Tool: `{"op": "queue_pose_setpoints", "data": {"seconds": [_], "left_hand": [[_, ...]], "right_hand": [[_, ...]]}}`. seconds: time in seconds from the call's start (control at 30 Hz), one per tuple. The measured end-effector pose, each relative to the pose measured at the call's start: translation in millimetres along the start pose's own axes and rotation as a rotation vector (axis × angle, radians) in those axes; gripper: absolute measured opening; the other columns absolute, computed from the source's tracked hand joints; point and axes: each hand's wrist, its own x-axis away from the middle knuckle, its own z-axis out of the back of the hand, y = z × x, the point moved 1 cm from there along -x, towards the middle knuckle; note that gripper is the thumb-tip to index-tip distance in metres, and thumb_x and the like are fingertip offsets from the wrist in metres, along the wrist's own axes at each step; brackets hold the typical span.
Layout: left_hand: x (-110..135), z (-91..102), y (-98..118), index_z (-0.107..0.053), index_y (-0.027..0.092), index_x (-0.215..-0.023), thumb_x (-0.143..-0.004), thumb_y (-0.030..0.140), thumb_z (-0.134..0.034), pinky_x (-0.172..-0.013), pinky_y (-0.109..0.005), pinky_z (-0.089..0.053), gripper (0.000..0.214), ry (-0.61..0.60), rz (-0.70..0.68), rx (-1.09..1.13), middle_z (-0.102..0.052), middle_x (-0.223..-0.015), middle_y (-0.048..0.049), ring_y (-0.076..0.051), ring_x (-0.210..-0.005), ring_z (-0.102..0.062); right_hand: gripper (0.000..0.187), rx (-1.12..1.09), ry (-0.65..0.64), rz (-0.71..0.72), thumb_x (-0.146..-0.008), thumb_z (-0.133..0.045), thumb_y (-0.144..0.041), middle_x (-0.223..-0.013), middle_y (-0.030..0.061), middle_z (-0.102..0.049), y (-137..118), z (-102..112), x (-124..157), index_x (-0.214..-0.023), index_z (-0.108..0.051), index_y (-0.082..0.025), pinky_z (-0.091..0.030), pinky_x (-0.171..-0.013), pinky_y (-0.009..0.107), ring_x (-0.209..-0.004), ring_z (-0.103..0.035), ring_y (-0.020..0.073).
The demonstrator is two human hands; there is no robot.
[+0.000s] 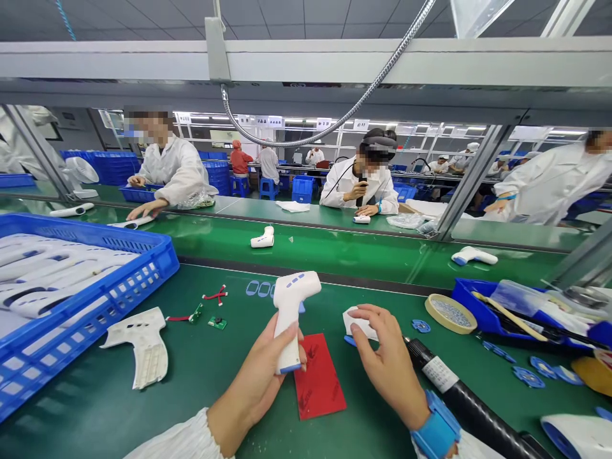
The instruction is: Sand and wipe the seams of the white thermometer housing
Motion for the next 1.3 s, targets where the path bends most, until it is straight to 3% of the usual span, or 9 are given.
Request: {"op": "queue_pose_setpoints", "data": {"seconds": [0.2, 0.33, 0.43, 0.5, 0.6, 0.7, 0.83, 1.13, 1.3], "left_hand": [[-3, 2.4, -5, -0.053, 0.011, -0.074, -0.085, 0.044, -0.037, -0.046, -0.025, -0.041, 0.038, 0.091, 0.016, 0.090, -0.052, -0.060, -0.0020, -0.010, -0.044, -0.047], [-5, 4.2, -4, -0.056, 0.008, -0.078, -0.084, 0.046, -0.039, -0.052, -0.024, -0.046, 0.041, 0.110, 0.053, 0.094, -0.057, -0.056, -0.0059, -0.013, -0.050, -0.054], [-6, 5.6, -2, -0.054, 0.009, -0.095, -0.083, 0.038, -0.047, -0.063, -0.027, -0.050, 0.033, 0.132, 0.040, 0.115, -0.064, -0.081, -0.0106, -0.016, -0.063, -0.060], [-6, 5.9, 0, -0.049, 0.013, -0.107, -0.081, 0.030, -0.053, -0.071, -0.030, -0.051, 0.031, 0.098, 0.022, 0.140, -0.061, -0.102, -0.0114, -0.019, -0.078, -0.062], [-8, 7.4, 5, -0.044, 0.017, -0.113, -0.073, 0.015, -0.061, -0.080, -0.032, -0.050, 0.043, 0.030, -0.001, 0.143, -0.055, -0.115, -0.0104, -0.023, -0.093, -0.059], [-12, 13.0, 9, -0.048, 0.013, -0.105, -0.068, 0.010, -0.064, -0.078, -0.032, -0.051, 0.041, 0.087, -0.041, 0.126, -0.059, -0.101, -0.0094, -0.022, -0.088, -0.060], [-18, 21.9, 11, -0.052, 0.009, -0.097, -0.074, 0.031, -0.061, -0.069, -0.032, -0.053, 0.033, 0.235, -0.089, 0.149, -0.060, -0.069, -0.0048, -0.015, -0.065, -0.059], [-22, 34.7, 12, -0.054, 0.014, -0.099, -0.068, 0.036, -0.066, -0.065, -0.025, -0.048, 0.039, 0.242, -0.188, 0.048, -0.061, -0.083, -0.0051, -0.013, -0.068, -0.058], [-26, 54.9, 23, -0.052, 0.014, -0.098, -0.054, 0.024, -0.076, -0.064, -0.028, -0.046, 0.051, 0.182, -0.188, -0.171, -0.062, -0.086, -0.0063, -0.019, -0.073, -0.060]], "right_hand": [[0.018, -0.052, -0.256, 0.032, -0.086, -0.042, -0.034, -0.098, 0.0044, -0.052, -22, -12, 16, -0.098, -0.050, -0.023, -0.041, -0.082, 0.036, -0.096, -0.046, 0.0206], [0.053, 0.065, -0.492, -0.039, -0.075, -0.056, -0.046, -0.118, 0.0116, -0.044, -43, -19, 25, -0.118, -0.046, -0.016, -0.035, -0.093, 0.041, -0.109, -0.039, 0.0269], [0.087, 0.173, -0.633, -0.079, -0.060, -0.066, -0.056, -0.133, 0.0171, -0.030, -53, -25, 29, -0.128, -0.038, -0.008, -0.026, -0.100, 0.048, -0.120, -0.026, 0.0351], [0.087, 0.211, -0.675, -0.076, -0.061, -0.066, -0.052, -0.136, 0.0162, -0.026, -55, -27, 29, -0.130, -0.035, -0.007, -0.024, -0.101, 0.048, -0.122, -0.023, 0.0347], [0.071, 0.227, -0.675, -0.078, -0.070, -0.054, -0.030, -0.137, 0.0129, -0.026, -52, -23, 28, -0.133, -0.029, -0.008, -0.025, -0.103, 0.042, -0.123, -0.025, 0.0278], [0.072, 0.216, -0.721, -0.069, -0.066, -0.047, -0.017, -0.138, 0.0107, -0.023, -47, -13, 26, -0.134, -0.026, -0.009, -0.024, -0.103, 0.039, -0.126, -0.022, 0.0240], [0.077, 0.218, -0.768, -0.082, -0.066, -0.055, -0.029, -0.137, 0.0118, -0.024, -48, -8, 25, -0.134, -0.027, -0.009, -0.022, -0.104, 0.043, -0.126, -0.019, 0.0279], [0.064, 0.008, -0.591, -0.112, -0.066, -0.058, -0.030, -0.111, 0.0113, -0.047, -42, -14, 23, -0.125, -0.042, -0.011, -0.033, -0.095, 0.039, -0.106, -0.041, 0.0252], [0.051, -0.289, -0.553, -0.321, -0.067, -0.057, -0.037, -0.102, 0.0057, -0.054, -37, -2, 20, -0.115, -0.052, -0.021, -0.041, -0.086, 0.039, -0.093, -0.051, 0.0231]]}}
